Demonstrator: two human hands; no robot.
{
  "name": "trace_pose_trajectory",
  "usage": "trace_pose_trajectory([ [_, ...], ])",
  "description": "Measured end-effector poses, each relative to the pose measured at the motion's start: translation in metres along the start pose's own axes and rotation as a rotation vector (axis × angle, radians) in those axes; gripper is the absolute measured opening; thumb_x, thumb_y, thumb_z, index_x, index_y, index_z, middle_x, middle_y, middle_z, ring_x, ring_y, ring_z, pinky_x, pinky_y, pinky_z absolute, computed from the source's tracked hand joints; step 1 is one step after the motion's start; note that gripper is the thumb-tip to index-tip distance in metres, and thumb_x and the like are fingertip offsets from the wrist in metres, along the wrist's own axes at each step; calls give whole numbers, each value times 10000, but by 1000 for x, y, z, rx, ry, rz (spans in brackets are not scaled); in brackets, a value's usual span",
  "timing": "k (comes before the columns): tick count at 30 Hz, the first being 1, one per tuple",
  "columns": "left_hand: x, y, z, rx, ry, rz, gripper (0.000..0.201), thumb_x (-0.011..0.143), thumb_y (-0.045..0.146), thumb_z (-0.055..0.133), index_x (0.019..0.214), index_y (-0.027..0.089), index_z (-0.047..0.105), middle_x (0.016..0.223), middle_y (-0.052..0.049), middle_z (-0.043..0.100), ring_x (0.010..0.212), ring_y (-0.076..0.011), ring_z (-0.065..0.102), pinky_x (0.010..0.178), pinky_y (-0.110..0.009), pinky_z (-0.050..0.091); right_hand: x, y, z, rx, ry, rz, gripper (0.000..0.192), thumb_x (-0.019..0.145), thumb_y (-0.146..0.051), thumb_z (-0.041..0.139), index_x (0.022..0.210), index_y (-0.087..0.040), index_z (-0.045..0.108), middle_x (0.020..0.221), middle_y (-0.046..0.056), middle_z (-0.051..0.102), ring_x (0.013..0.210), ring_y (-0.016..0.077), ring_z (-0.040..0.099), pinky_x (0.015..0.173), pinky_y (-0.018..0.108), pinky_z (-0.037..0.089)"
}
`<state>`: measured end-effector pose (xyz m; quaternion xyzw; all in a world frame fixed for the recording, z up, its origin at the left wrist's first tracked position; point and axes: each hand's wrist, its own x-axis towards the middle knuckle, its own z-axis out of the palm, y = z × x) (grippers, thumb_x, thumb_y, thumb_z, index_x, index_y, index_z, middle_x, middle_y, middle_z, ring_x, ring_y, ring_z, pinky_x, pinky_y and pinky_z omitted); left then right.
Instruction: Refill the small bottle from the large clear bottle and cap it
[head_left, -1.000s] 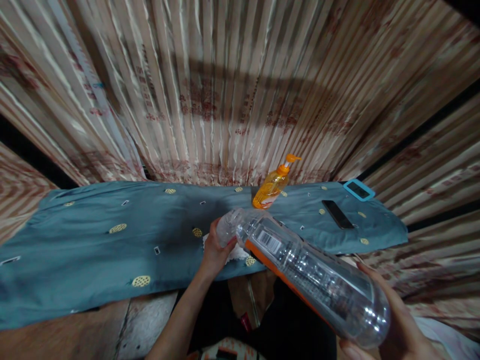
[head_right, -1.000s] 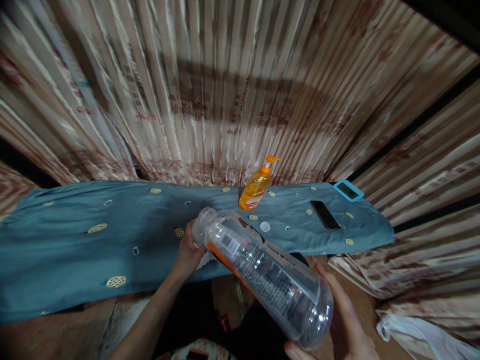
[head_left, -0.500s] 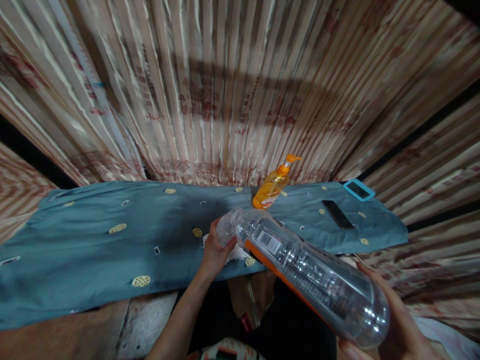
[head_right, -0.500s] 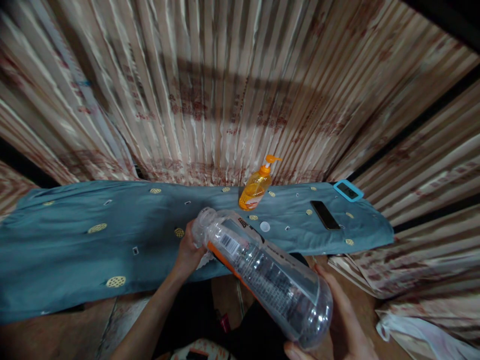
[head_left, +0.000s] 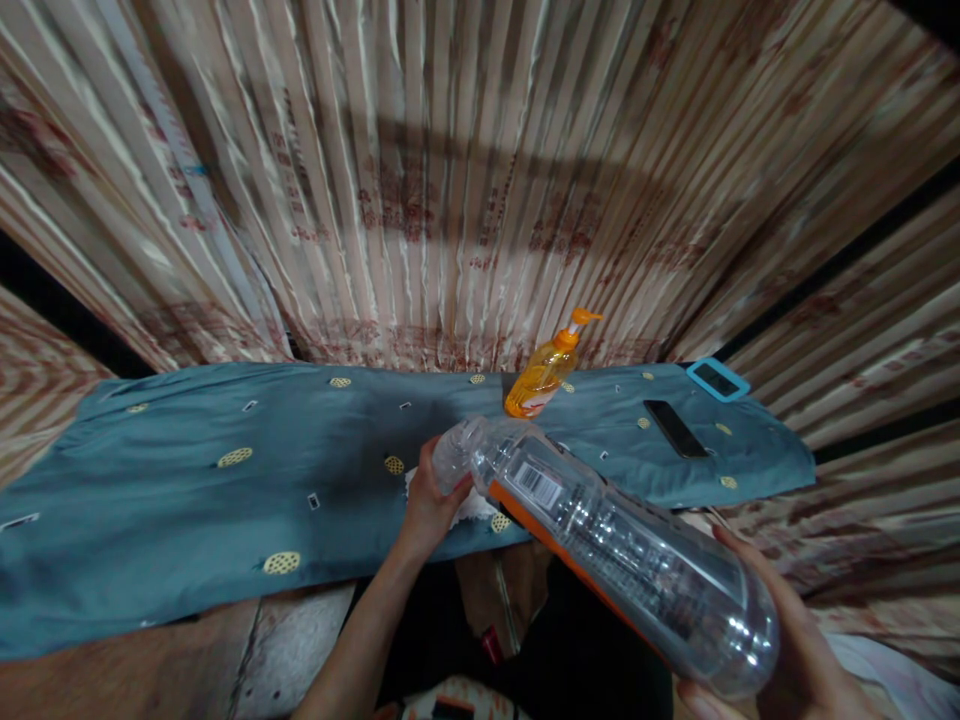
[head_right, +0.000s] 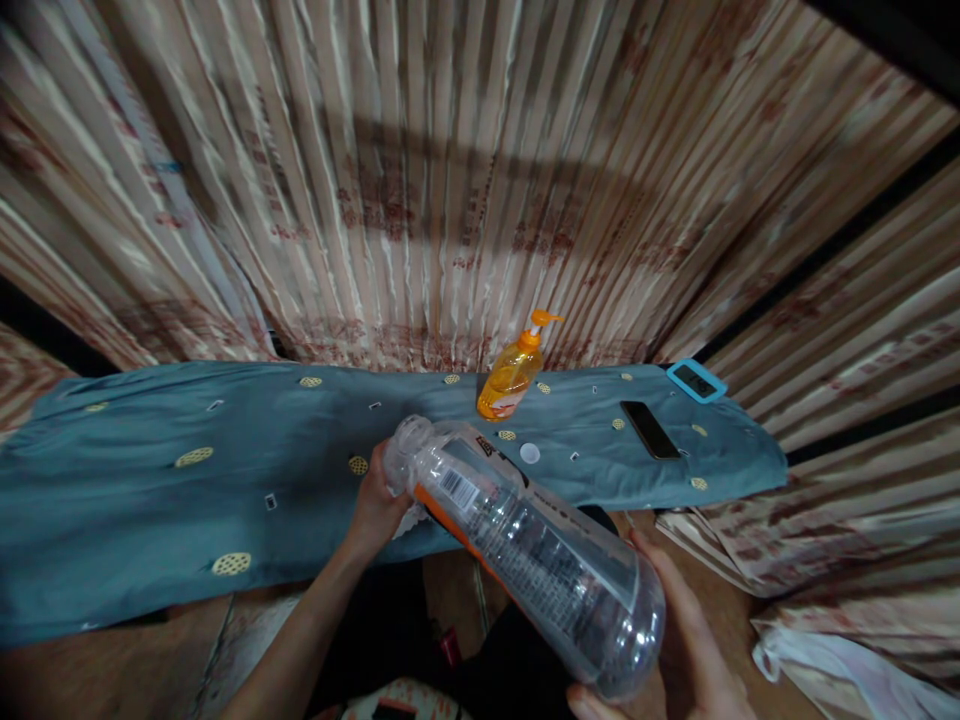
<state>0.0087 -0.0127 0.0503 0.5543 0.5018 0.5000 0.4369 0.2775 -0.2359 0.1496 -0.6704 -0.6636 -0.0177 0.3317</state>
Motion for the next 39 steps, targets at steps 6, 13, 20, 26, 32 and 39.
trace_pose_trajectory([
  [6, -1, 1, 0, 0, -7, -2, 616, 685, 373, 773, 1224, 190, 535, 1094, -82, 750, 979, -280, 751, 907, -448, 607, -4, 8, 1, -23, -17, 16, 960, 829, -477, 780, 1636, -247, 313, 1613, 105, 484, 1240, 332, 689, 950, 349, 608],
  [13, 0, 0, 0, 3, 3, -4, 631, 663, 394, 775, 1211, 187, 541, 1087, -87, 748, 987, -291, 750, 911, -451, 608, -5, 6, 1, -19, 1, 32, 941, 838, -485, 768, 1630, -230, 329, 1599, 100, 505, 1291, 318, 652, 1009, 335, 561],
  [20, -1, 6, -1, -9, -9, -12, 616, 674, 377, 767, 1210, 193, 528, 1094, -89, 749, 996, -282, 752, 918, -443, 608, -3, 7, 1, -8, 0, 17, 955, 819, -469, 785, 1630, -252, 329, 1580, 125, 522, 1245, 364, 678, 933, 396, 622],
  [26, -1, 4, -1, -17, -18, -32, 624, 674, 368, 772, 1222, 199, 524, 1085, -77, 750, 989, -280, 750, 921, -453, 605, -1, 3, 2, 11, 6, 15, 967, 815, -473, 791, 1631, -238, 327, 1595, 125, 504, 1269, 354, 664, 987, 393, 578],
  [32, -1, 3, 0, -27, -1, -18, 629, 660, 350, 775, 1218, 194, 531, 1095, -84, 750, 1003, -287, 743, 929, -459, 599, 2, -2, 0, -15, 3, -21, 944, 848, -472, 766, 1638, -237, 306, 1509, 104, 603, 1222, 307, 699, 957, 324, 590],
  [39, -1, 5, -1, -6, -9, -8, 602, 679, 345, 770, 1213, 199, 533, 1106, -81, 744, 1015, -277, 743, 928, -443, 598, -2, 2, 3, -3, 4, 6, 960, 834, -465, 780, 1637, -229, 310, 1551, 118, 558, 1255, 319, 676, 989, 349, 558],
])
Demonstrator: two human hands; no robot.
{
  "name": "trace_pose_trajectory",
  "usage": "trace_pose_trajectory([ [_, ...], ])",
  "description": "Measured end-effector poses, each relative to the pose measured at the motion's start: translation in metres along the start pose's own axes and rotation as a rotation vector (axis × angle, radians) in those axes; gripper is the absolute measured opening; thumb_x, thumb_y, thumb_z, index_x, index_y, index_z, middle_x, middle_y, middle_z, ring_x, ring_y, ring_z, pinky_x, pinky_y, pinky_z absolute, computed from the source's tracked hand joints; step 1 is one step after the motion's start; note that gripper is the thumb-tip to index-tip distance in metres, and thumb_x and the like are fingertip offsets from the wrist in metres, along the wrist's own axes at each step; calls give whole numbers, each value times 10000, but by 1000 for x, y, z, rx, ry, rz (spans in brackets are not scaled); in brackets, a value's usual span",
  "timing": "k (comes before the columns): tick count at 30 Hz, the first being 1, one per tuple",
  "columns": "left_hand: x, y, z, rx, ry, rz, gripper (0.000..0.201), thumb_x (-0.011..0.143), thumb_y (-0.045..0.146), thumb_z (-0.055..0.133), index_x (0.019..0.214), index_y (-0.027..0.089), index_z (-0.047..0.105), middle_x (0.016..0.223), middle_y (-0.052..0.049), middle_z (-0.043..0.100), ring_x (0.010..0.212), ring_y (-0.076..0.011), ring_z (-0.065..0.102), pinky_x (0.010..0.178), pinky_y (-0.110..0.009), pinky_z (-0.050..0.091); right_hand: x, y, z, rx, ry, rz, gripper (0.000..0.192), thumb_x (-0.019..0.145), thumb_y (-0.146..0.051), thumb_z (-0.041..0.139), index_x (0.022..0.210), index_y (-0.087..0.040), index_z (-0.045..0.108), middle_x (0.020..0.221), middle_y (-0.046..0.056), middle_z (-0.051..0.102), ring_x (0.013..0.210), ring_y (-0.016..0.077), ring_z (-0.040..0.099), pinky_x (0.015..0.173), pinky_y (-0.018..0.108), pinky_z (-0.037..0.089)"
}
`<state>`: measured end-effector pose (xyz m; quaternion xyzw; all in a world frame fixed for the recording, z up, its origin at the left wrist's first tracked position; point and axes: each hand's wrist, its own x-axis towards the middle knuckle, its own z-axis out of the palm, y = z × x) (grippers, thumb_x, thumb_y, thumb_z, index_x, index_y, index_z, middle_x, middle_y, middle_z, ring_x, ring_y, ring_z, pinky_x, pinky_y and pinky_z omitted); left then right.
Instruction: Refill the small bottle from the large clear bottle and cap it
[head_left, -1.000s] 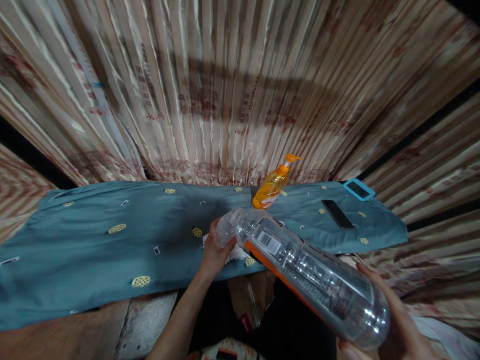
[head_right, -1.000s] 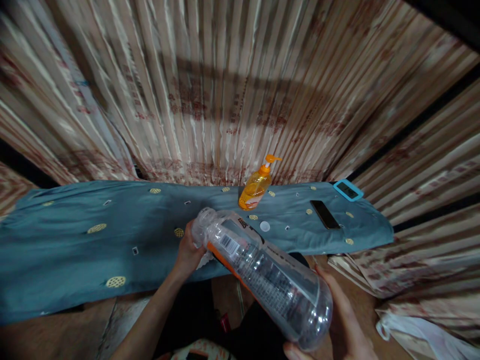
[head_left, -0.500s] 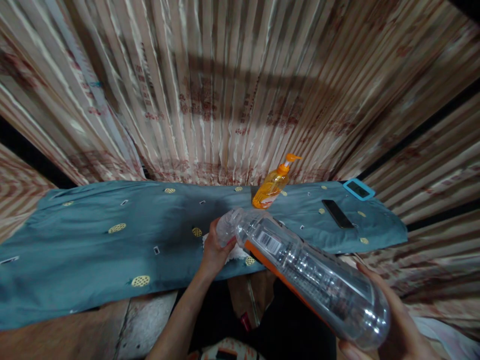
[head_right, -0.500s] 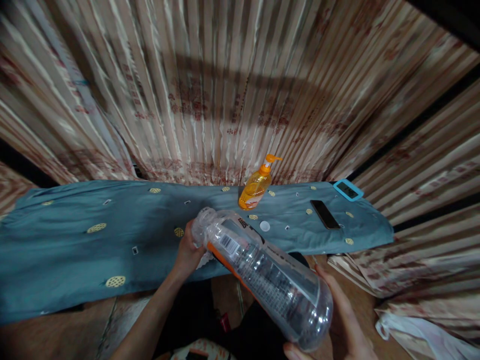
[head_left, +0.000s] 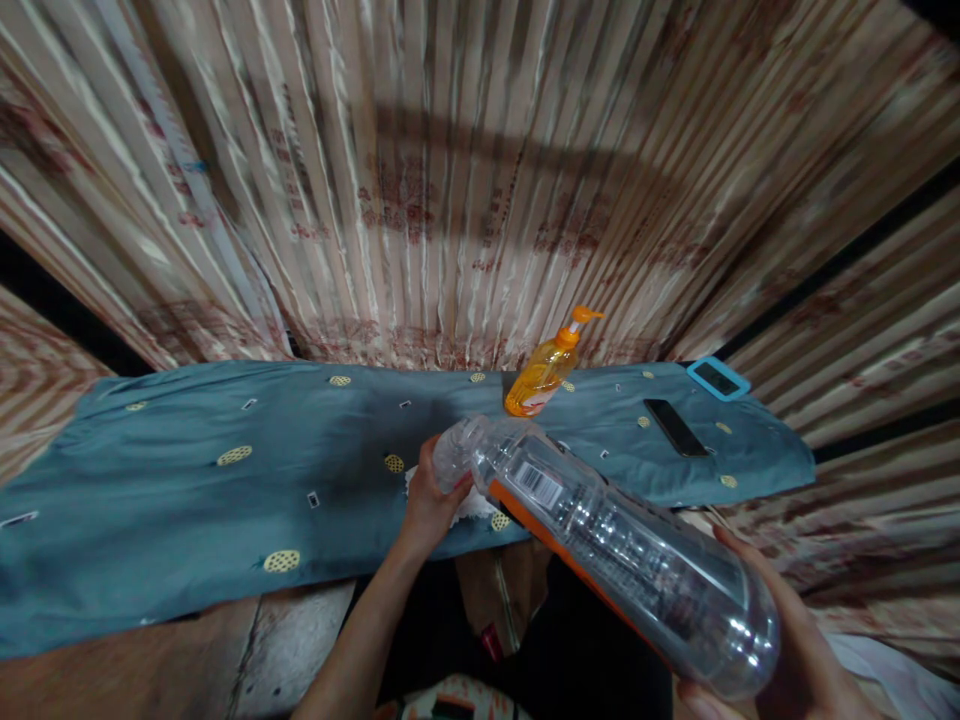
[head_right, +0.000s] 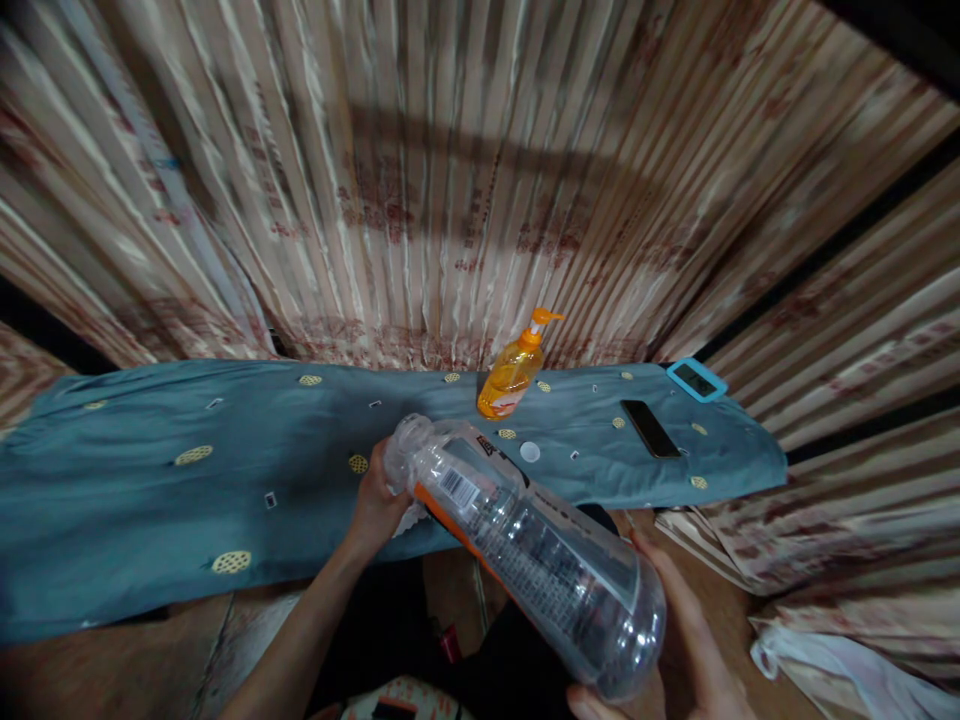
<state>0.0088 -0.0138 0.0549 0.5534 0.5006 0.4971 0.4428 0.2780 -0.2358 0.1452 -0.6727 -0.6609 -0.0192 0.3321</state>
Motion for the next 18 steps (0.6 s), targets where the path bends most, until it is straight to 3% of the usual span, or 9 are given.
trace_pose_trajectory([
  [11, 0, -1, 0, 3, -2, 6, 607, 675, 360, 752, 1211, 195, 522, 1078, -78, 742, 984, -276, 747, 912, -438, 605, -2, 4, -1, -11, -1, 1, 943, 835, -461, 774, 1630, -217, 329, 1592, 130, 505, 1261, 330, 675, 996, 377, 547],
  [18, 0, -1, 0, 1, 4, -14, 624, 667, 348, 753, 1223, 191, 517, 1098, -88, 738, 1008, -285, 741, 935, -454, 597, 1, -1, 0, 4, 4, 21, 964, 823, -471, 787, 1632, -228, 324, 1551, 121, 558, 1263, 326, 670, 995, 358, 549],
])
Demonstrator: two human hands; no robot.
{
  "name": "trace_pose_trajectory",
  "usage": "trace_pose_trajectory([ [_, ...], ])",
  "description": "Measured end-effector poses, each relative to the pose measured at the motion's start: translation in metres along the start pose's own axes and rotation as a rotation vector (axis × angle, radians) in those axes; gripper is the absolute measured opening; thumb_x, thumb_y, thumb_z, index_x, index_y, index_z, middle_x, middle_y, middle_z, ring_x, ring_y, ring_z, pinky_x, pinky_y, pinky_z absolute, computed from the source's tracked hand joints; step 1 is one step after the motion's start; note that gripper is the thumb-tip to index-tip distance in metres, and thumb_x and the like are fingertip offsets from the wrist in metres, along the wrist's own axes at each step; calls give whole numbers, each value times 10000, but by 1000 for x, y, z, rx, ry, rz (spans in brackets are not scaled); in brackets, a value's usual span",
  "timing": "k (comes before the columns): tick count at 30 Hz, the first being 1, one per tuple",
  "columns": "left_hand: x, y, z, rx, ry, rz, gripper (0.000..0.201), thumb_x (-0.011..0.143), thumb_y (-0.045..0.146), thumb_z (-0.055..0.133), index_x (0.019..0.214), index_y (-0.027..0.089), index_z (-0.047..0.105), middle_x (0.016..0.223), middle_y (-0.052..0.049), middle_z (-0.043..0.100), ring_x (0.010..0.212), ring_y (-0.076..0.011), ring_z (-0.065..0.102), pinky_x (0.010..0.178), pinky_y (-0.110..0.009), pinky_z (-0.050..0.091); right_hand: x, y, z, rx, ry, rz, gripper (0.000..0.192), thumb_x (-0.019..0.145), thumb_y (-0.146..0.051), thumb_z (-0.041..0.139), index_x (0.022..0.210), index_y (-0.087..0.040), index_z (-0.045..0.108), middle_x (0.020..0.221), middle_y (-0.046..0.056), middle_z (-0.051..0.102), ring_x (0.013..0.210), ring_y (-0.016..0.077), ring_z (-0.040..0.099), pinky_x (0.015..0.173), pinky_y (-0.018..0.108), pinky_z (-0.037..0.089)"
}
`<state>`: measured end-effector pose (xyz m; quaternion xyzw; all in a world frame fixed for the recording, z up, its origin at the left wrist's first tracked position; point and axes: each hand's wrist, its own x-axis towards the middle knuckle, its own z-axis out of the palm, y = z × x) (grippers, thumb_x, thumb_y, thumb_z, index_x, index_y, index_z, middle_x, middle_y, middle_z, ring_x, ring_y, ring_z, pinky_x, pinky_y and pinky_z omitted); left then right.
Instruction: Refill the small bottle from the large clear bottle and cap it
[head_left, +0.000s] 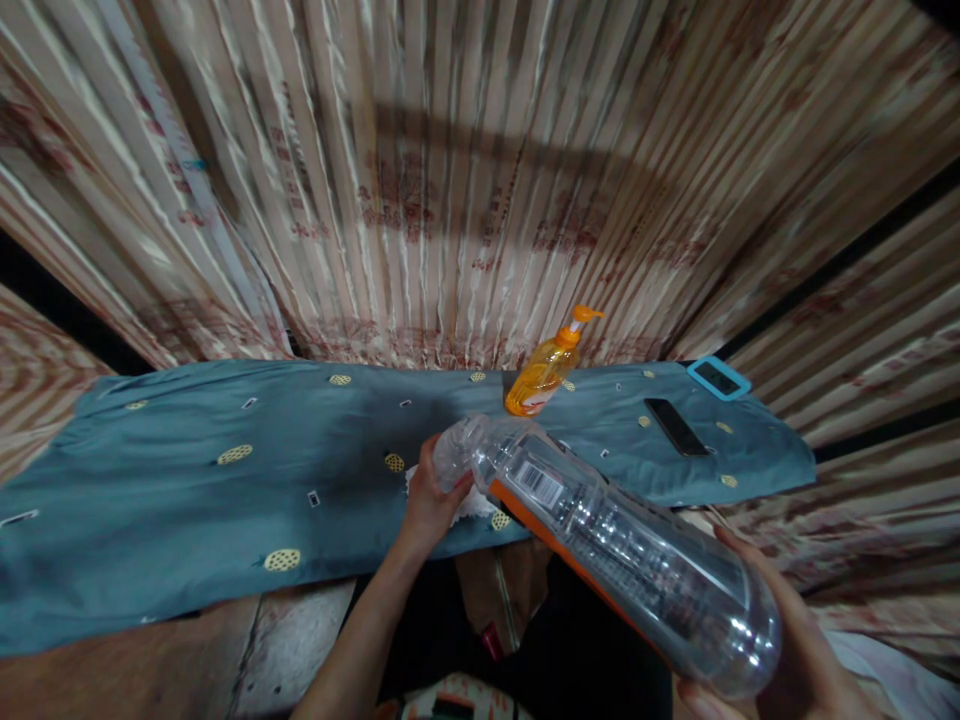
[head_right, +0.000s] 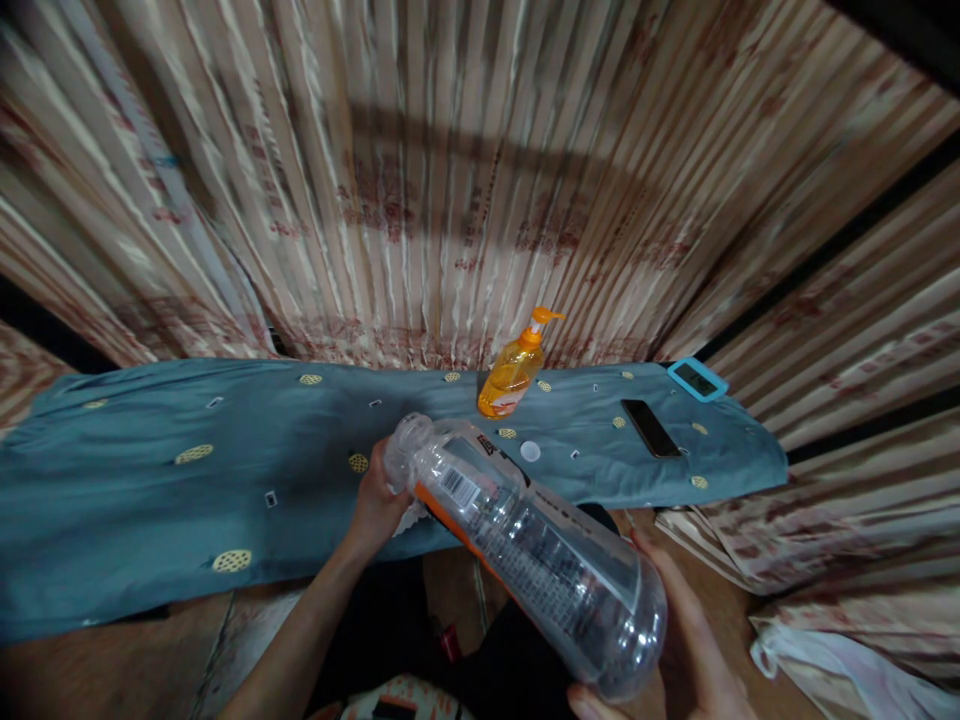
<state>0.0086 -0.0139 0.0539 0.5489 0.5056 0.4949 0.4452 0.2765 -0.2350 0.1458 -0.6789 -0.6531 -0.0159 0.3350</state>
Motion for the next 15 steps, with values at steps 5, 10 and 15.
trace_pose_trajectory([
  [5, 0, 2, 0, 0, -6, -6, 630, 661, 358, 762, 1217, 187, 521, 1102, -97, 739, 1002, -296, 737, 934, -472, 593, -2, 1, -1, -5, 1, 7, 954, 817, -457, 794, 1626, -236, 339, 1572, 115, 535, 1280, 340, 657, 1011, 373, 553],
  [10, 0, 1, 1, -11, 0, -1, 634, 658, 370, 756, 1216, 181, 521, 1092, -98, 738, 1000, -297, 736, 928, -470, 592, -3, 3, -2, 7, -1, -3, 935, 832, -468, 776, 1624, -225, 342, 1590, 112, 513, 1317, 329, 631, 1013, 353, 558],
  [15, 0, -1, 1, -29, -10, 4, 651, 661, 408, 766, 1215, 175, 517, 1078, -102, 741, 979, -295, 738, 910, -468, 597, -2, 4, -1, 11, -5, 7, 949, 809, -488, 795, 1617, -250, 358, 1593, 106, 512, 1282, 335, 663, 967, 369, 610],
])
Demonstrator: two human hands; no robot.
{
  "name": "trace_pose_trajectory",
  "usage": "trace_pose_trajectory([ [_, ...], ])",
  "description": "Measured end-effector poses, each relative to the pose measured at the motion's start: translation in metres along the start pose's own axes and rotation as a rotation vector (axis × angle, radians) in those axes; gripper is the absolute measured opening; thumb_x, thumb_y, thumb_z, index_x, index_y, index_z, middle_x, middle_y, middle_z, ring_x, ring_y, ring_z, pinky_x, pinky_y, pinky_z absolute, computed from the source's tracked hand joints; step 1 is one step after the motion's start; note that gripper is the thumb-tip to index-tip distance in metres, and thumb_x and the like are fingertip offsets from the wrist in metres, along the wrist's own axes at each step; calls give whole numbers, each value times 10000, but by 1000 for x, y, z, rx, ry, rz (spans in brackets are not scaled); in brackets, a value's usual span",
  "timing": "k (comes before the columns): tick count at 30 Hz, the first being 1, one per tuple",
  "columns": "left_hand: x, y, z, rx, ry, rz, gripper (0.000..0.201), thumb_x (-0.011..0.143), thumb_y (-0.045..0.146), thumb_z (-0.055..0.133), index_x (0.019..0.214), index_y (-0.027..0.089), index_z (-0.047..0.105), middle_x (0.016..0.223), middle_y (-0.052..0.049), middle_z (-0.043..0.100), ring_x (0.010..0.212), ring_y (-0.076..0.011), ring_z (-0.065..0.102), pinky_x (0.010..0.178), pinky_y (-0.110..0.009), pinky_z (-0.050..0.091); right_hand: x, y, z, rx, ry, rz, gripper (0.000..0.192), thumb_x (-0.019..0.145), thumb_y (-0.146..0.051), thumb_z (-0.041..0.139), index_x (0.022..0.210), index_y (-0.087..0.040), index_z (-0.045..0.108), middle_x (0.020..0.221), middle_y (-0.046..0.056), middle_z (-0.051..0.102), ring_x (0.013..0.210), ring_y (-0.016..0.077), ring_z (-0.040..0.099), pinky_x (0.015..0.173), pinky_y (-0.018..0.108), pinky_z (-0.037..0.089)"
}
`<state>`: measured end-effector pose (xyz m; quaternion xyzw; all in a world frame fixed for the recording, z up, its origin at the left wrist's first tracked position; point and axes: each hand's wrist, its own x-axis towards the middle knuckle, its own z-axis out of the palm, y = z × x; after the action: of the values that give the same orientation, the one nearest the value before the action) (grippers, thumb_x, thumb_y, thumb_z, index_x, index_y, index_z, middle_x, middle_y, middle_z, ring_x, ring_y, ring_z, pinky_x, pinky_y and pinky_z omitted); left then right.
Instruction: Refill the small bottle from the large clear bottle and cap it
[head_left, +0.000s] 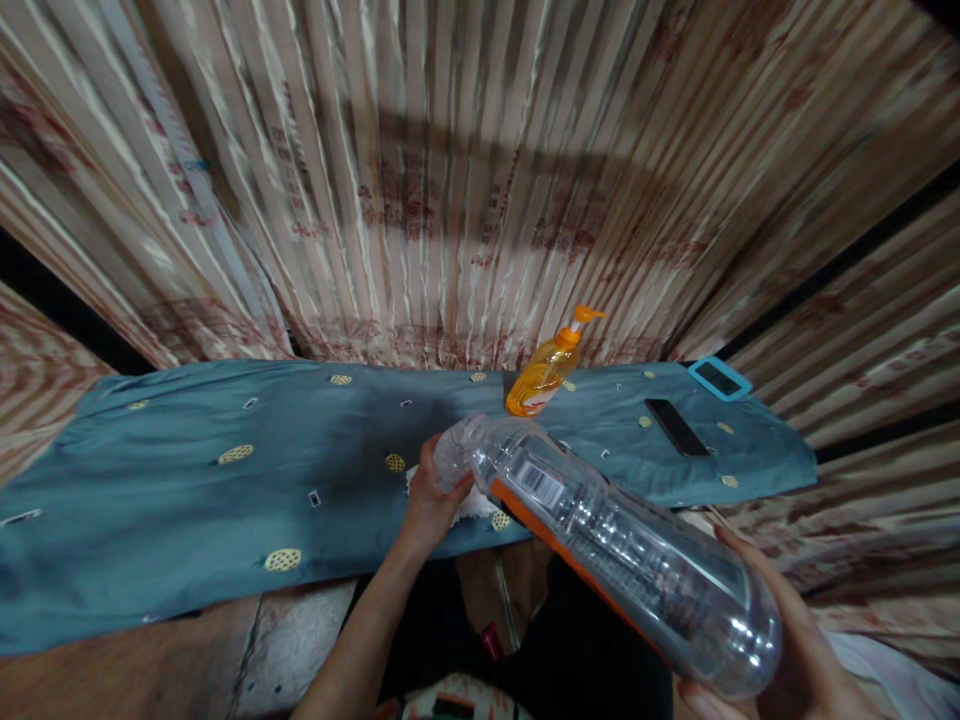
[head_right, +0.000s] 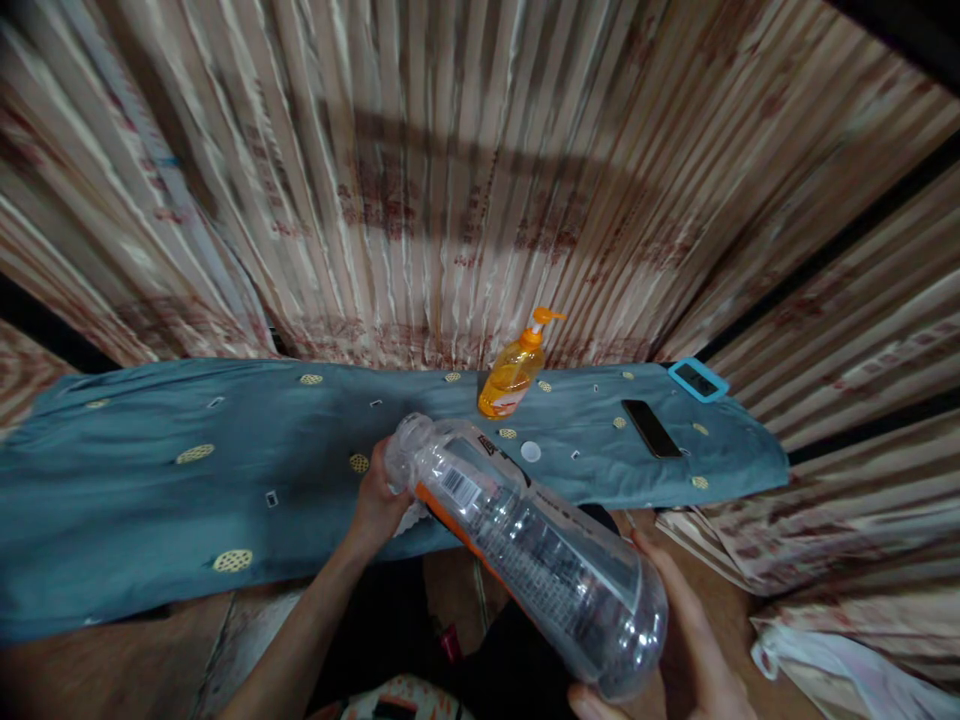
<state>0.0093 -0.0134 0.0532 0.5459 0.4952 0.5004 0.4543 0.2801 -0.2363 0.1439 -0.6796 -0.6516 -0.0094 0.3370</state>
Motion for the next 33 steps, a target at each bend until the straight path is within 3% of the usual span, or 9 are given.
trace_pose_trajectory([
  [6, 0, 1, -1, 16, 2, -16, 648, 659, 392, 780, 1214, 184, 516, 1087, -98, 739, 979, -286, 740, 914, -454, 595, 13, -23, 10, 75, 103, 83, 1122, 570, -614, 921, 1536, -256, 477, 1453, 120, 640, 1356, 420, 585, 1016, 481, 602],
  [11, 0, -2, 0, 28, 11, 5, 643, 667, 375, 778, 1223, 184, 518, 1094, -96, 739, 995, -289, 740, 923, -459, 594, 23, -34, 14, 84, 115, 78, 1132, 524, -668, 916, 1495, -247, 515, 1432, 125, 648, 1381, 431, 556, 1046, 495, 579],
  [15, 0, -4, 0, 35, 16, 16, 639, 669, 369, 769, 1230, 188, 522, 1092, -88, 738, 997, -281, 743, 919, -444, 602, 15, -22, 9, 71, 105, 67, 1123, 564, -611, 926, 1528, -240, 485, 1439, 129, 647, 1344, 418, 595, 1014, 473, 601],
  [21, 0, -4, 0, 24, 7, 30, 642, 678, 385, 771, 1232, 179, 521, 1091, -94, 737, 985, -278, 745, 915, -442, 603, 3, -3, -1, -2, 7, -45, 930, 831, -458, 785, 1620, -227, 350, 1581, 87, 528, 1271, 270, 676, 1001, 287, 566],
  [26, 1, -5, 0, 49, 16, 18, 660, 670, 386, 778, 1242, 182, 520, 1112, -100, 730, 1025, -291, 737, 947, -460, 590, 3, -5, -1, 55, 14, -51, 920, 845, -421, 780, 1625, -221, 336, 1584, 69, 527, 1319, 227, 635, 1057, 230, 464],
  [33, 1, -6, 0, 39, 5, 29, 667, 676, 412, 775, 1243, 177, 515, 1112, -102, 729, 1013, -292, 738, 941, -466, 592, 4, -8, 2, 96, 14, -37, 938, 830, -395, 801, 1625, -227, 333, 1574, 94, 535, 1300, 257, 648, 1028, 281, 498],
])
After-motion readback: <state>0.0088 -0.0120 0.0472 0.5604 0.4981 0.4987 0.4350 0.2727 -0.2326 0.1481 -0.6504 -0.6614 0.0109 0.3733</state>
